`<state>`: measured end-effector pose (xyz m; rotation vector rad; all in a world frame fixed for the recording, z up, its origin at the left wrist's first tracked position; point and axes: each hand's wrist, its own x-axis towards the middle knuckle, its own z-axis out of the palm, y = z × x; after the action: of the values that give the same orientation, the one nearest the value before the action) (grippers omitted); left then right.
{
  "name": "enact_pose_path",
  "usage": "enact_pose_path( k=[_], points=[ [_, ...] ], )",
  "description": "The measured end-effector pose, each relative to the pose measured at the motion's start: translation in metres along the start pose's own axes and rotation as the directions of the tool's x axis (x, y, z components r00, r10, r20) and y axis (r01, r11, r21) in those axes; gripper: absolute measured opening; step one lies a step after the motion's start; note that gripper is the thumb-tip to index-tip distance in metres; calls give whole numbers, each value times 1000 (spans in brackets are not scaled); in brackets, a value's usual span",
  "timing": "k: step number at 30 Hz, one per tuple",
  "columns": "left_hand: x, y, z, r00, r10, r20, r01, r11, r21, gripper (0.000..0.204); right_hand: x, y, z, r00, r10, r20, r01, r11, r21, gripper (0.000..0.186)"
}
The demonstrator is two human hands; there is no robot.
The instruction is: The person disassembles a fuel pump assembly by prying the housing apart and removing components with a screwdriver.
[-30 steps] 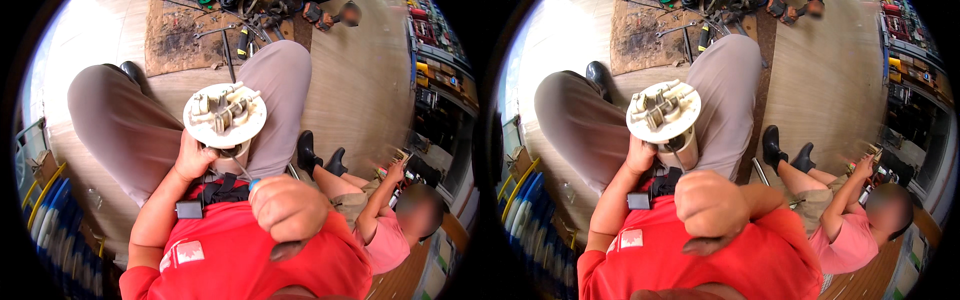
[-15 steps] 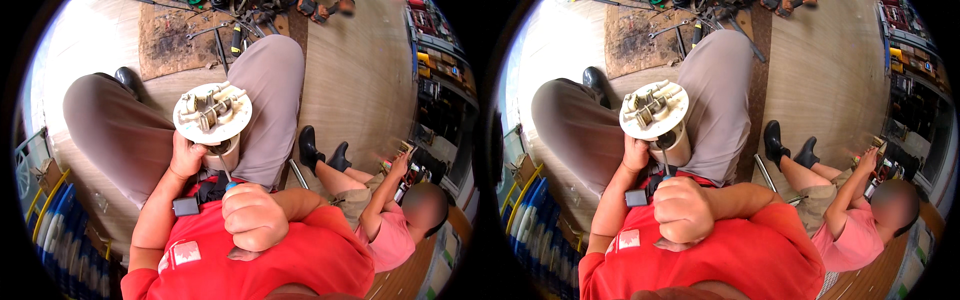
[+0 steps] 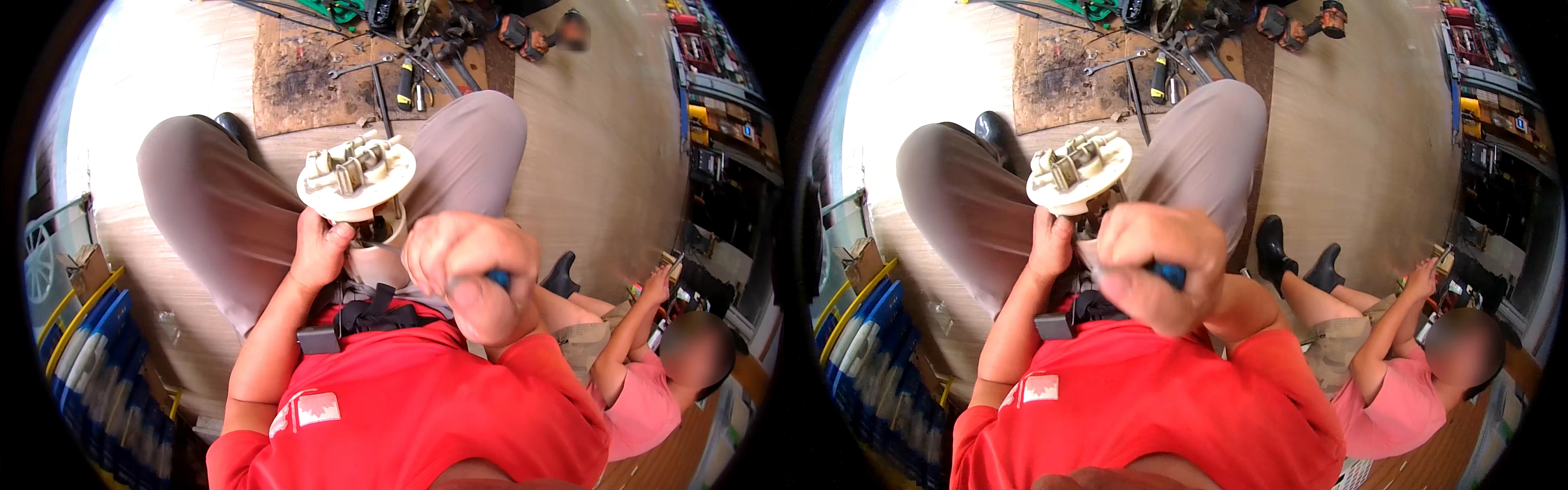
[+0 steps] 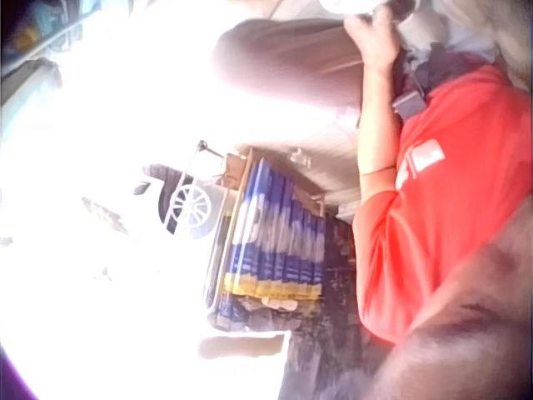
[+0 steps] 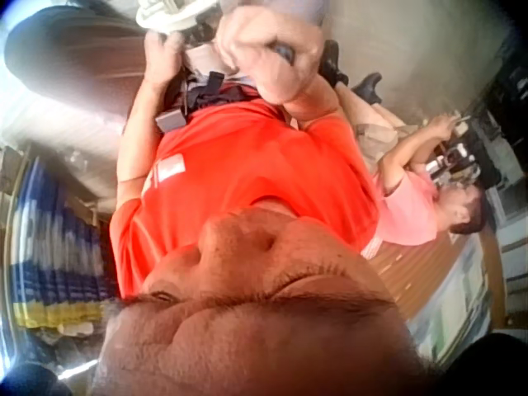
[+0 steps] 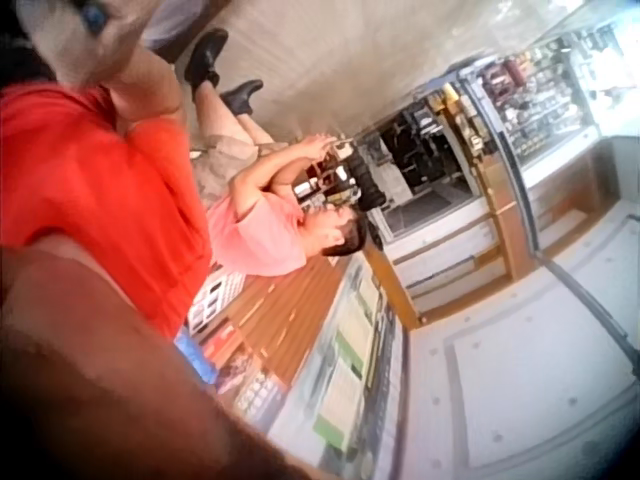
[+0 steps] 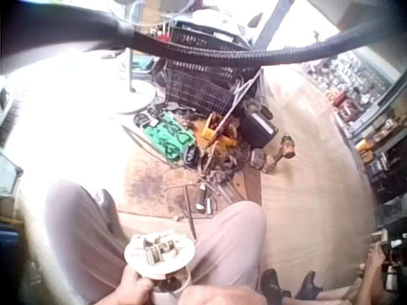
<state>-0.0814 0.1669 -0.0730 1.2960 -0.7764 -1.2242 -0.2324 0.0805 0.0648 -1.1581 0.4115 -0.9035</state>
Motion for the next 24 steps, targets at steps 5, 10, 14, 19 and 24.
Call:
enact_pose_path(
  k=[5, 10, 14, 19, 24],
  points=[
    [3, -1, -6, 999, -32, 30, 33, 999, -4, 91, 9, -4, -8, 994, 5, 105, -6, 1000, 12, 16],
    [5, 6, 1, 997, -49, 62, 55, 994, -90, 93, 6, -4, -11, 994, 21, 109, -27, 998, 54, 15],
    [4, -10, -1, 993, -68, 100, 74, 996, -59, 88, 8, -5, -4, 991, 52, 127, -26, 979, -203, 15],
    [3, -29, 4, 998, -66, 2, 66, 998, 6, 71, -5, 21, 22, 941, -99, 322, 213, 915, -342, 25],
    [6, -25, 0, 996, -57, 72, 55, 998, 34, 70, -21, 38, 36, 922, -209, 327, 329, 867, -374, 31]
  ],
)
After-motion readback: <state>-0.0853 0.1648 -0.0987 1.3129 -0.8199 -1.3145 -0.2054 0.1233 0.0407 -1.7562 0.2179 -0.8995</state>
